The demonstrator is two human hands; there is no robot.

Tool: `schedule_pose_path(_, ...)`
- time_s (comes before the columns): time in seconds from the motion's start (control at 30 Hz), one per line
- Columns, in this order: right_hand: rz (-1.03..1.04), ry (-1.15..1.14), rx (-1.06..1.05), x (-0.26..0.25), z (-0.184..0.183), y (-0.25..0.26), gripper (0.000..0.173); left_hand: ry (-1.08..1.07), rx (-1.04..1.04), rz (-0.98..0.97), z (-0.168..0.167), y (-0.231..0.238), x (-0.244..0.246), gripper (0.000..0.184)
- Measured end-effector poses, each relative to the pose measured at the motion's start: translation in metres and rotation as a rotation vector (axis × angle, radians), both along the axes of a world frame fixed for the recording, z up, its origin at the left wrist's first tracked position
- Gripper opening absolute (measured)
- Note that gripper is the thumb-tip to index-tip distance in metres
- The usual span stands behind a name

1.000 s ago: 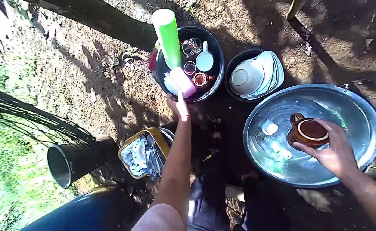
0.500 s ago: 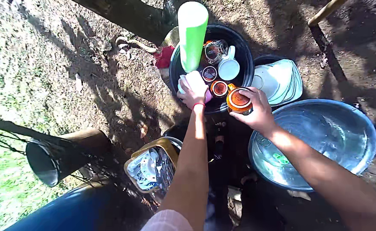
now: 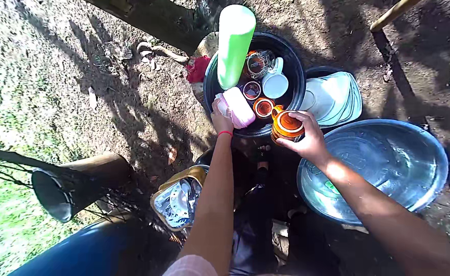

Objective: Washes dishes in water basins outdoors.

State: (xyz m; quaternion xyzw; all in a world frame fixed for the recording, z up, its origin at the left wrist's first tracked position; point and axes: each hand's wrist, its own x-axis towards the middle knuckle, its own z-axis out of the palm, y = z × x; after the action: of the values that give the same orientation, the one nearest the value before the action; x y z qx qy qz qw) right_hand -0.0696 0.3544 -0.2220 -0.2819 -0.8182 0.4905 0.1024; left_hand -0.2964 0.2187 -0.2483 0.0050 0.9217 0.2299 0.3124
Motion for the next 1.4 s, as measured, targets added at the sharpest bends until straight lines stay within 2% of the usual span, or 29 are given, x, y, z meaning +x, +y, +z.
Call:
schedule_pose_path(0.17,-0.011,-0.03,-0.008,0.006,0.008,0.003,0.079,-0.018,-0.122,-0.028,0.014,0.012,0.006,0.048)
schedule_pose_path(0.33,-0.029,-0.057,-0.029,0.009,0.018,0.007,0.08,-0.053,-0.251,0.039,0.015,0.035,0.004,0.04)
schedule_pose_path(0.53,-0.089,-0.064,-0.106,0.02,0.031,0.009,0.082,-0.141,-0.247,0.186,0.002,0.049,-0.002,0.049)
schedule_pose_path(0.63,-0.116,-0.097,-0.157,0.025,0.036,0.008,0.083,-0.164,-0.235,0.146,0.003,0.052,-0.012,0.046)
schedule_pose_path(0.73,-0.116,-0.061,-0.128,0.017,0.022,0.004,0.086,-0.152,-0.287,0.058,-0.002,0.045,-0.017,0.04)
schedule_pose_path(0.9,-0.07,0.086,-0.1,-0.01,-0.003,-0.001,0.092,-0.068,-0.085,0.122,-0.012,0.021,-0.011,0.033)
schedule_pose_path(1.0,-0.062,0.096,-0.081,-0.025,-0.009,-0.002,0.089,-0.106,0.005,0.209,0.003,0.013,-0.007,0.035)
schedule_pose_path(1.2,-0.068,0.002,-0.075,-0.047,-0.015,-0.006,0.087,-0.286,0.135,0.34,0.055,-0.01,-0.019,0.038)
schedule_pose_path(1.4,-0.042,0.098,-0.056,-0.052,-0.027,-0.023,0.087,-0.33,0.268,0.391,0.06,-0.025,-0.034,0.032)
